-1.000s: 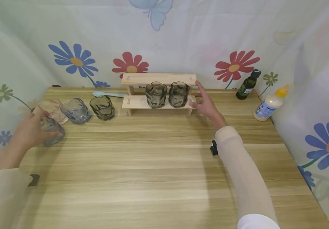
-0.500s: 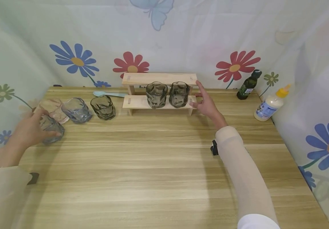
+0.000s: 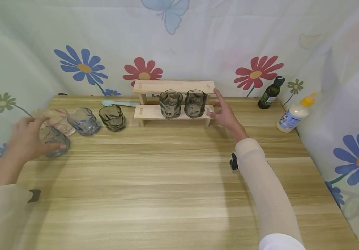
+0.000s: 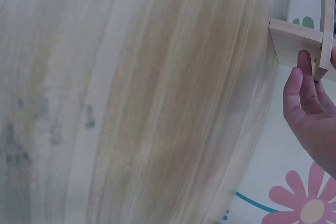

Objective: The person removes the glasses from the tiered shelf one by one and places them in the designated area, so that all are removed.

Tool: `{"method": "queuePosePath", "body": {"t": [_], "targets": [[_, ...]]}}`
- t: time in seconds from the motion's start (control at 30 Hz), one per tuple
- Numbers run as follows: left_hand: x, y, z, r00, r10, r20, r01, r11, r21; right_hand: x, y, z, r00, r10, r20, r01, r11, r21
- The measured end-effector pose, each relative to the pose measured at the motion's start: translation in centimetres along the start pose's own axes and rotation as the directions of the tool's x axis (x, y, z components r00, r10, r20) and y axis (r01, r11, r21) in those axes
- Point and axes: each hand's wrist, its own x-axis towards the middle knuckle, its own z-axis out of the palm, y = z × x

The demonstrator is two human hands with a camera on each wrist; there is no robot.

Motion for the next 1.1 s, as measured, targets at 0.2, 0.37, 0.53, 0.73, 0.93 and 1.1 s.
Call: {"method": "queuePosePath", "body": {"t": [0.2,0.37,0.53,0.73,0.93,1.1], "targets": [[0.3,2.7,-1.0,0.995,0.071,-0.073,-0.072,0.997,-0.007,0.0,-0.2,0.1,1.000,0.012,-0.002,-0.012,1.000,0.001],[1.4,6.3,-1.2,0.980,0.179,-0.086,-0.181,0.983,-0.021,-0.2,-0.4,0.1,1.000,0.014,0.005,-0.014,1.000,-0.009],[2.9,9.8,-0.9,0.951,0.302,-0.065,-0.304,0.952,-0.029,-0.1,-0.5,0.1,1.000,0.008,0.009,-0.008,1.000,-0.011],[4.5,13.8,-0.2,0.914,0.403,-0.052,-0.404,0.915,-0.016,-0.1,-0.3,0.1,1.000,0.013,0.017,-0.013,1.000,-0.015],[6.1,17.5,0.6,0.878,0.478,-0.034,-0.478,0.878,0.001,-0.1,-0.4,0.2,1.000,0.023,0.009,-0.023,1.000,0.002],[7.2,20.9,1.2,0.844,0.537,-0.015,-0.537,0.844,0.000,-0.2,-0.5,0.1,1.000,0.017,0.015,-0.017,1.000,-0.003]]}}
